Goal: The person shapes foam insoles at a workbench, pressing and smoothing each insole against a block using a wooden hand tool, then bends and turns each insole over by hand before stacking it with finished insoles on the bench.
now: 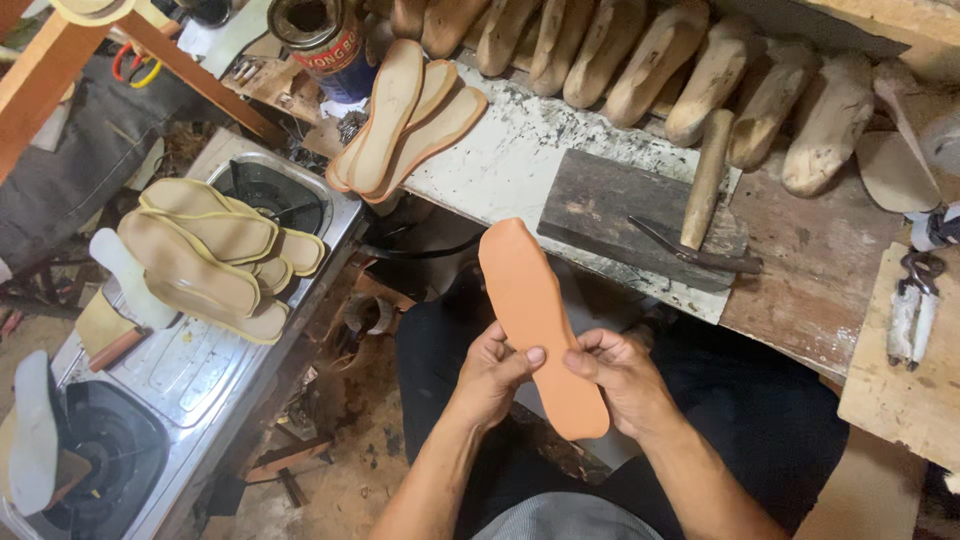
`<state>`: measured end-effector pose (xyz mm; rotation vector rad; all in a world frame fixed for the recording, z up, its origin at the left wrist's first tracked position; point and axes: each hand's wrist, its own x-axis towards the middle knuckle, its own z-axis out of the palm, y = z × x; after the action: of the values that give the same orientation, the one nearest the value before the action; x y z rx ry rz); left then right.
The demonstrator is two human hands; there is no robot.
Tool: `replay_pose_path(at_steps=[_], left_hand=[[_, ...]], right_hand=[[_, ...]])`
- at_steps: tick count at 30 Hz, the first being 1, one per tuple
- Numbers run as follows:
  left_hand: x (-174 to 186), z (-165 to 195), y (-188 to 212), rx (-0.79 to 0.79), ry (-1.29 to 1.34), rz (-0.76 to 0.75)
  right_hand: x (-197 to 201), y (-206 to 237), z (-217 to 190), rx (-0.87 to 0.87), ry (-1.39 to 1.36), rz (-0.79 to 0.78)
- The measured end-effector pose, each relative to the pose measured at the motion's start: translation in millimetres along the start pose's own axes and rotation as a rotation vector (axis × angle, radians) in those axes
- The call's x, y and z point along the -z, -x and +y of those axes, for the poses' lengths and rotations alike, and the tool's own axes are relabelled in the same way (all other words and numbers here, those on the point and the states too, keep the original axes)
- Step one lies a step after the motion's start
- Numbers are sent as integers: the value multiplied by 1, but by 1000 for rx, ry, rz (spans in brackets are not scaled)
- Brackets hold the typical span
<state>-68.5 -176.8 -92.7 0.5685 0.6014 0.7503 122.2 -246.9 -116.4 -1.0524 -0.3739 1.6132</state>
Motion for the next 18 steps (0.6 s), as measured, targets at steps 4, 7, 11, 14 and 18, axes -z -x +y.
replay_pose_path(at_steps=[4, 7, 11, 14, 18], left_hand=[[2, 3, 1, -23, 16, -72], [2, 4, -2, -30, 45, -46], [6, 1, -8, -147, -20, 56], [9, 0, -9, -208, -44, 65], [8, 0, -6, -158, 69, 36]], right_hand=[[0, -2, -1, -124, -144, -14], [-5, 3, -8, -180, -212, 17], [-10, 15, -15, -103, -106, 32], [-10, 16, -11, 62, 128, 30], [-3, 13, -6, -76, -132, 24]])
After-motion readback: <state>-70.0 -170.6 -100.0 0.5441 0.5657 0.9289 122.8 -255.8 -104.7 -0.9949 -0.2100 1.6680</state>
